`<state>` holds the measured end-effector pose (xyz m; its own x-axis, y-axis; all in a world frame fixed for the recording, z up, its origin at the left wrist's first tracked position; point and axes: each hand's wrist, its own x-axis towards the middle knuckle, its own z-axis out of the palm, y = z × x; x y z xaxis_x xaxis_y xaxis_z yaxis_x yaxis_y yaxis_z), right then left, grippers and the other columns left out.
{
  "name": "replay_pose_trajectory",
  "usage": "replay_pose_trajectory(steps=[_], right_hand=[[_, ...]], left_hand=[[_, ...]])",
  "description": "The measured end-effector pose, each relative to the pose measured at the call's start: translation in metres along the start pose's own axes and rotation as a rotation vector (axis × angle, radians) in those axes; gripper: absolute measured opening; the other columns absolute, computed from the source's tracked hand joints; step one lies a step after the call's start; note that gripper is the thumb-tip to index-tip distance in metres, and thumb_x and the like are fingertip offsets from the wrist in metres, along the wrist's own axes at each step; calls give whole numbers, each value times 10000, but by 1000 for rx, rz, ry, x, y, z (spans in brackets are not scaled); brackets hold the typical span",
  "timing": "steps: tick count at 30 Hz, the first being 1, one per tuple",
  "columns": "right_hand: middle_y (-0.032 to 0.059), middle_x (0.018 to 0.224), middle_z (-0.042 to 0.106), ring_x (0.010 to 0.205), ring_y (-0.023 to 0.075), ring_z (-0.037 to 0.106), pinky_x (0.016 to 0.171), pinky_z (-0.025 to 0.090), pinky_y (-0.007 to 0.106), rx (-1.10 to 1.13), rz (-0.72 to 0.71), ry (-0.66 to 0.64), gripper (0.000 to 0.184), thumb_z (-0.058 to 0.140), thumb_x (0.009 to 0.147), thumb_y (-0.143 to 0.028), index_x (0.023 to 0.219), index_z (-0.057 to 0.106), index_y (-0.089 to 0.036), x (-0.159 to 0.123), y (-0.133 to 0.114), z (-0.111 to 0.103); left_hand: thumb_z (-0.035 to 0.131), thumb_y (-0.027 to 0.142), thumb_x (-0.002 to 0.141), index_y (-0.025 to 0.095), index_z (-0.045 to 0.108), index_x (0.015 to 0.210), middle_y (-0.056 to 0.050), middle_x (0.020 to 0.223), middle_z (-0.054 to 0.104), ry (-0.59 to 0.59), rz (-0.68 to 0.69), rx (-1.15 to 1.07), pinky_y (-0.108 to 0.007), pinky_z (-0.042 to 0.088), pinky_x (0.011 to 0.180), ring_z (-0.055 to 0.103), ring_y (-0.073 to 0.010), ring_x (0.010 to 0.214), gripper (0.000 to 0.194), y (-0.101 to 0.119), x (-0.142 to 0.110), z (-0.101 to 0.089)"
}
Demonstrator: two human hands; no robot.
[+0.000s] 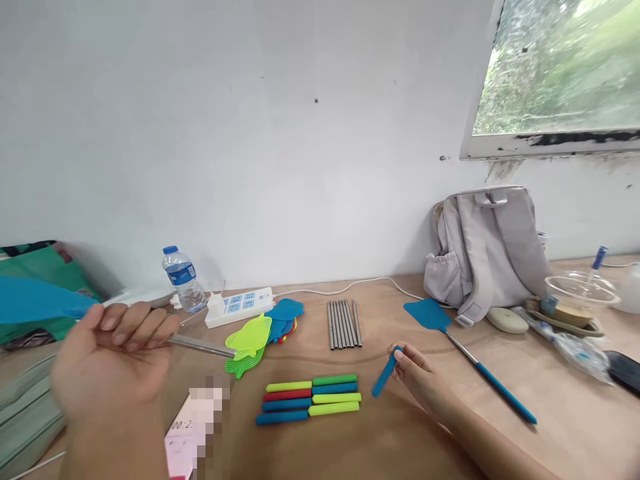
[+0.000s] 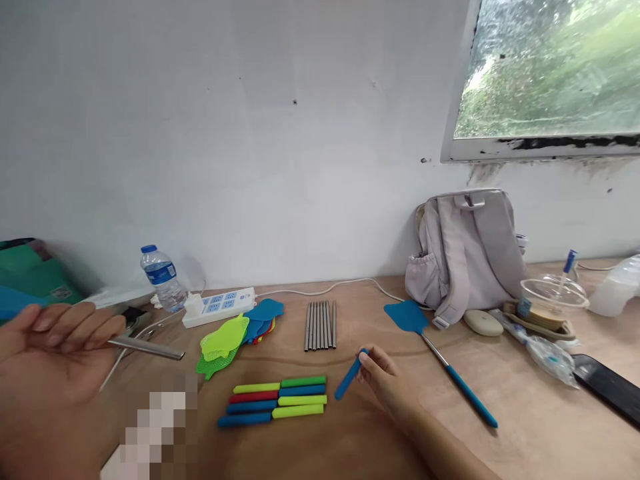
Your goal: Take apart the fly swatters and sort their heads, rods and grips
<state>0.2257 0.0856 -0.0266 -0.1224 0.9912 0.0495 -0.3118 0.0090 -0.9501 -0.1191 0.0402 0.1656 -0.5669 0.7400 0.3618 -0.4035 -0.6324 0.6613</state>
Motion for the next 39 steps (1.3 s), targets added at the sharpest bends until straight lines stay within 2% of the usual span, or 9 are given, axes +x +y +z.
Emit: replay_pose_trajectory(steps=[3,6,12,15,18,23,28,34,39], right_hand=[[-23,644,534,647,151,524,657,428,274,-183,-56,-13,376,691,638,-518,809,555,-212,4,-6,-5],[-15,670,562,682,166,553,682,449,291,-307,-51,-30,369,650,673,-528,833,545,-213,5,-7,-10],[13,737,596,701,168,560,645,467,277,-549,-173,-107,288,631,711,-463,822,612,-198,9,7,-29],[-8,674,568,628,143,518,588,441,255,-712,-222,-141,215,648,707,-398,799,654,-204,11,9,-37],[-20,617,537,556,129,465,518,383,245,-817,-242,-162,158,643,716,-338,798,666,-205,11,6,-40],[10,679,578,587,151,488,531,382,264,-875,-245,-209,132,640,708,-273,816,679,-208,10,1,-40],[19,713,602,630,165,512,572,402,278,-887,-239,-201,125,632,708,-273,807,675,-210,8,-1,-37],[18,739,612,635,164,520,572,396,273,-885,-253,-214,177,622,733,-312,873,657,-209,7,-3,-36],[23,698,597,621,159,497,588,381,281,-781,-386,-82,165,567,791,-352,758,622,-200,3,-8,-20]], left_hand=[[421,172,698,173,349,572,77,489,273,-59,-49,59,-167,266,358,192,-52,398,145,5,0,-6],[394,219,711,173,374,579,70,507,266,-54,-142,109,-177,282,349,229,-59,399,141,3,0,-4],[361,226,761,156,435,570,52,504,290,-94,-252,148,-188,305,343,255,-67,387,215,-7,-1,6],[294,259,833,131,543,657,41,497,300,-107,-325,182,-194,309,342,274,-76,380,331,-14,-6,13],[259,201,869,101,596,765,31,504,335,-143,-408,221,-192,299,344,296,-75,366,367,-23,-13,22],[526,260,801,128,596,829,25,579,458,-329,-408,378,-207,354,400,413,-83,401,151,-44,-22,29],[649,330,712,144,586,762,-2,647,537,-415,-461,434,-244,442,548,516,-132,581,203,-69,-36,38],[625,374,732,149,542,717,52,586,409,-468,-586,353,-166,288,442,338,-50,472,240,-93,-58,52],[629,477,707,156,478,655,86,528,273,-515,-607,331,-174,128,398,197,-33,421,358,-106,-70,57]])
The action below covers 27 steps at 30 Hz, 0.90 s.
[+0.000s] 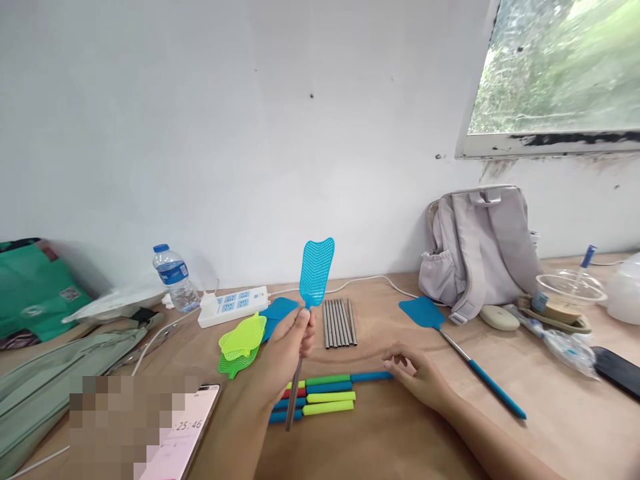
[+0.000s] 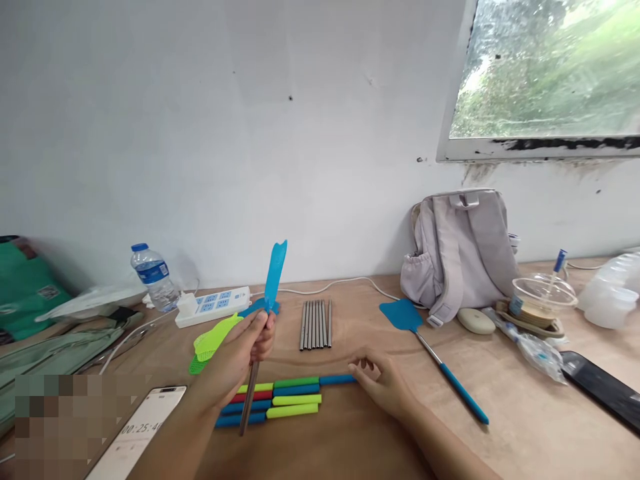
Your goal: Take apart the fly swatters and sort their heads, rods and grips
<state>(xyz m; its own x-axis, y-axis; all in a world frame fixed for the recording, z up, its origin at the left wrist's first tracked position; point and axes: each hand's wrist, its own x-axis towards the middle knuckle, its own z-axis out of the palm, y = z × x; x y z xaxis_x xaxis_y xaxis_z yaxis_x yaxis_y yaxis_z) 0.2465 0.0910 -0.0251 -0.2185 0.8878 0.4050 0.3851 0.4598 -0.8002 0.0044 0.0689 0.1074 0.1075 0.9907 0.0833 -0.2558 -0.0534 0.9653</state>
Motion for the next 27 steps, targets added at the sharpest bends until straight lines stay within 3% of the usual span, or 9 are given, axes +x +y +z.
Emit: replay_pose_trajectory(steps=[6,11,14,18,23,25,27], right_hand=[[17,700,572,656,161,510,624,403,291,180,-52,-103,169,551,810,-366,807,590,-202,3,-57,25],[15,769,525,671,140,489,597,415,265,548,-44,-89,305,565,789,-459,953,529,-204,34,-111,31],[-12,689,485,583,114,449,544,392,248,618,-88,-62,289,515,815,-486,840,513,-198,52,-128,34],[-30,586,453,538,113,444,519,372,250,485,-124,71,282,477,857,-438,713,493,-197,62,-129,35],[-24,593,492,540,120,481,518,406,260,690,-44,287,300,553,795,-484,707,485,-206,78,-110,16],[-15,601,514,556,123,500,528,423,260,714,42,211,346,602,734,-522,680,500,-196,85,-99,16],[-15,572,519,523,116,499,500,422,253,685,148,47,402,604,693,-573,645,504,-187,88,-87,27]], left_hand=[[617,549,692,190,390,664,101,525,249,-69,-55,-97,-173,106,396,156,-27,410,426,-4,-3,11],[568,547,739,199,325,623,106,492,241,-169,-102,-85,-186,98,399,133,-28,396,440,-8,-7,16],[580,548,728,202,365,658,106,490,258,-197,-134,-70,-196,99,407,132,-32,400,413,-7,-11,18],[573,540,735,205,353,647,104,484,264,-203,-153,-45,-203,109,409,146,-38,401,411,-8,-13,22],[543,522,758,201,321,597,106,464,213,-244,-225,-62,-194,93,396,126,-35,384,422,-8,-8,14],[534,483,770,197,321,585,108,457,181,-223,-179,-149,-184,103,389,100,-35,382,402,2,-7,3],[510,405,784,192,325,573,104,454,151,-140,-73,-269,-174,136,384,94,-42,385,352,18,-8,-12]])
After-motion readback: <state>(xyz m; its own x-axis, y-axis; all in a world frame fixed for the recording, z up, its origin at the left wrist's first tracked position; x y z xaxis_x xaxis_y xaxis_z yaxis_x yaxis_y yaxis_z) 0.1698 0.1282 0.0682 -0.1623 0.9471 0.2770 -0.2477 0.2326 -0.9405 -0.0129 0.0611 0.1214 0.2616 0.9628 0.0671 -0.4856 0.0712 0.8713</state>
